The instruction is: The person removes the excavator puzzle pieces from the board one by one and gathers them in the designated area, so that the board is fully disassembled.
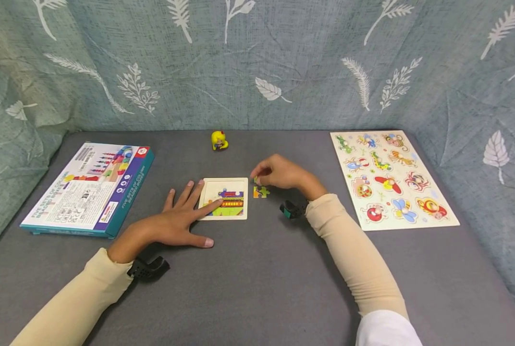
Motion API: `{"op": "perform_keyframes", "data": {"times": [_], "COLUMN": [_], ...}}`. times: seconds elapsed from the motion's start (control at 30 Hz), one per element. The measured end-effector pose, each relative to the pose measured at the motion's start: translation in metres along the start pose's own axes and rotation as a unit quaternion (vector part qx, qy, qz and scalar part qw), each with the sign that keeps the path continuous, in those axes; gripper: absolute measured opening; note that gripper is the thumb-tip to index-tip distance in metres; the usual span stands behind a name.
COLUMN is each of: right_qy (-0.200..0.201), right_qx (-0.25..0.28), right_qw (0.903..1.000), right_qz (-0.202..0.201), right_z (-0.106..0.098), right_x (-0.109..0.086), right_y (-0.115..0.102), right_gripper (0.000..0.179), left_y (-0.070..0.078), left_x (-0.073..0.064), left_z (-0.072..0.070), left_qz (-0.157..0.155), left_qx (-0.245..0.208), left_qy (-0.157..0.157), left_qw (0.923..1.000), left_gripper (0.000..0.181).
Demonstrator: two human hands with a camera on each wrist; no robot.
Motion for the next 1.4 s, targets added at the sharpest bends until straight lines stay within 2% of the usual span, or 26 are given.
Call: {"op": "perform_keyframes", "data": {"times": [0.33, 0.57, 0.7, 1.1, 1.27, 1.4], "right_qy": [0.006, 0.001, 0.000, 0.028, 0.024, 0.019], "right_qx": [-0.006, 0.000, 0.001, -0.023, -0.021, -0.022], "right_qw": [0.9999, 0.9999, 0.9999, 0.9989, 0.9990, 0.9991], "right_qz": [0.008, -0.012, -0.013, -0.031, -0.032, -0.031], "right_z": [0.002, 0.007, 0.010, 0.018, 0.023, 0.026], "right_x": [0.005, 0.013, 0.016, 0.024, 0.027, 0.030], "right_y": [-0.006, -0.011, -0.014, -0.018, -0.023, -0.026], "right_gripper": [0.022, 0.023, 0.023, 0.024, 0.024, 0.024], "left_y": [0.014, 0.022, 0.024, 0.030, 0.031, 0.032], "left_x": [0.004, 0.005, 0.006, 0.012, 0.013, 0.013], "left_z": [-0.001, -0.004, -0.002, 0.007, 0.007, 0.007], "left_qz": [0.019, 0.010, 0.011, -0.001, -0.011, -0.012], "left_qx": [-0.024, -0.034, -0.023, -0.001, 0.007, 0.006], "left_qy": [0.019, 0.000, -0.009, -0.012, -0.030, -0.030], "left_qw": [0.9994, 0.9994, 0.9996, 0.9999, 0.9995, 0.9995], "left_gripper": [0.095, 0.095, 0.096, 0.102, 0.101, 0.099]}}
Point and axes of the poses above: each hand's wrist, its own x-axis towards the middle knuckle, its own z-axis out of the palm, y = z × x, the point moved 5 cm from there along x, towards the middle knuckle, and after that the axes turned 4 degrees about -y, right-handed, at the moved point
